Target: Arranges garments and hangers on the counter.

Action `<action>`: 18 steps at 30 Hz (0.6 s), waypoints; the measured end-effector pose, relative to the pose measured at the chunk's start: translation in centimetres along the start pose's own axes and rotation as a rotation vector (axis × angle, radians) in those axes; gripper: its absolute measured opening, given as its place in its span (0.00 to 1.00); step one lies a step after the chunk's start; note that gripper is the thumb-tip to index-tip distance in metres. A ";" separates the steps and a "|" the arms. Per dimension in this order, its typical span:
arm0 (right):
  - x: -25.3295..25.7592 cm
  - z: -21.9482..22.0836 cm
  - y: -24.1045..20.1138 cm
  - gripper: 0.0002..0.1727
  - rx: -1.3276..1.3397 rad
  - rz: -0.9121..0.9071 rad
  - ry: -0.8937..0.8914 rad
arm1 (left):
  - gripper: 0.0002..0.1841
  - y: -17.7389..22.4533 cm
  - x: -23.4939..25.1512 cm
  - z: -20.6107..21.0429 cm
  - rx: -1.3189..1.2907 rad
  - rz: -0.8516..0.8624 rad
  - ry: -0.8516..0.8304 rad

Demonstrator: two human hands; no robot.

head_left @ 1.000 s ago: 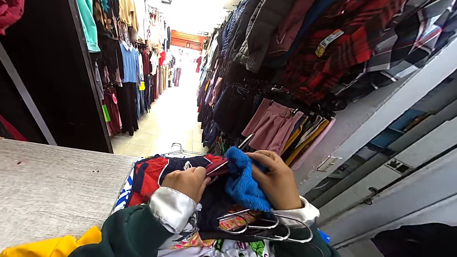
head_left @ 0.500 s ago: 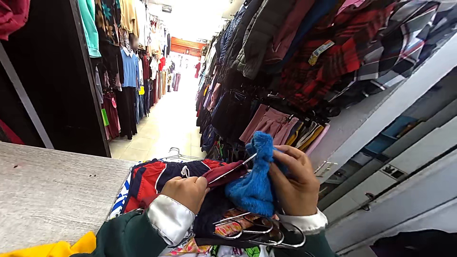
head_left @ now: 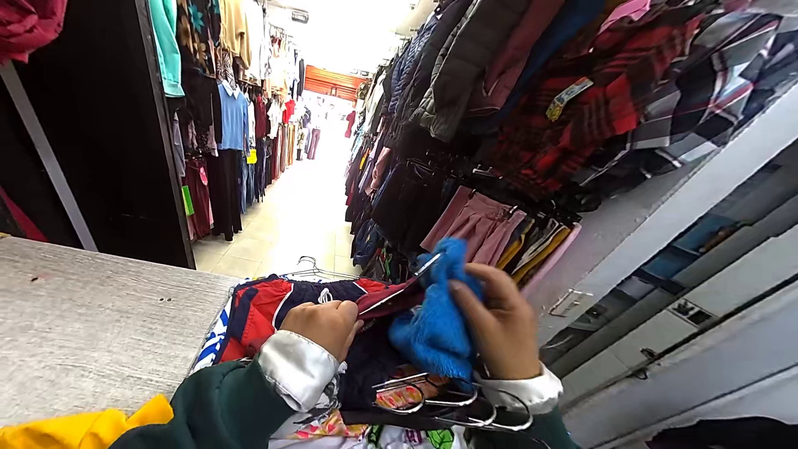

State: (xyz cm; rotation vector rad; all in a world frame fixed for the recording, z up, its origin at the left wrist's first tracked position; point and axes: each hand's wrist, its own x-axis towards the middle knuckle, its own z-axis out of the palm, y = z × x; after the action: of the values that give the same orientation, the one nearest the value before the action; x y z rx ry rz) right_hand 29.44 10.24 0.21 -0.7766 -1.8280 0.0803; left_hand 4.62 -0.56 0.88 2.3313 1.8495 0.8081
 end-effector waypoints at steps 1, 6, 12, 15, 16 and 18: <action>0.1 -0.1 0.0 0.18 0.017 0.017 0.055 | 0.18 0.0 0.0 0.0 0.003 0.008 0.003; -0.4 1.7 -0.9 0.11 0.213 -0.220 -0.510 | 0.13 -0.2 -0.2 0.3 -0.003 0.008 0.050; -0.4 1.0 1.5 0.10 -0.012 -0.027 -0.269 | 0.19 0.0 0.0 -0.2 -0.015 -0.021 -0.050; -0.2 0.3 2.4 0.10 -0.103 -0.022 -0.264 | 0.20 0.2 0.0 -0.8 -0.027 -0.044 -0.091; 0.0 -0.6 3.1 0.11 -0.208 -0.020 -0.215 | 0.20 0.2 0.0 -0.9 -0.029 -0.042 -0.089; 0.6 -3.1 4.1 0.13 -0.354 0.006 -0.099 | 0.20 0.2 -0.1 -1.4 -0.046 -0.028 -0.090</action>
State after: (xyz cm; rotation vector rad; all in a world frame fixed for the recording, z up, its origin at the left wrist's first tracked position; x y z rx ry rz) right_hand 33.86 12.82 0.28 -1.0390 -1.9606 -0.2103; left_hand 4.15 -1.08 2.12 2.2691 1.8035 0.7220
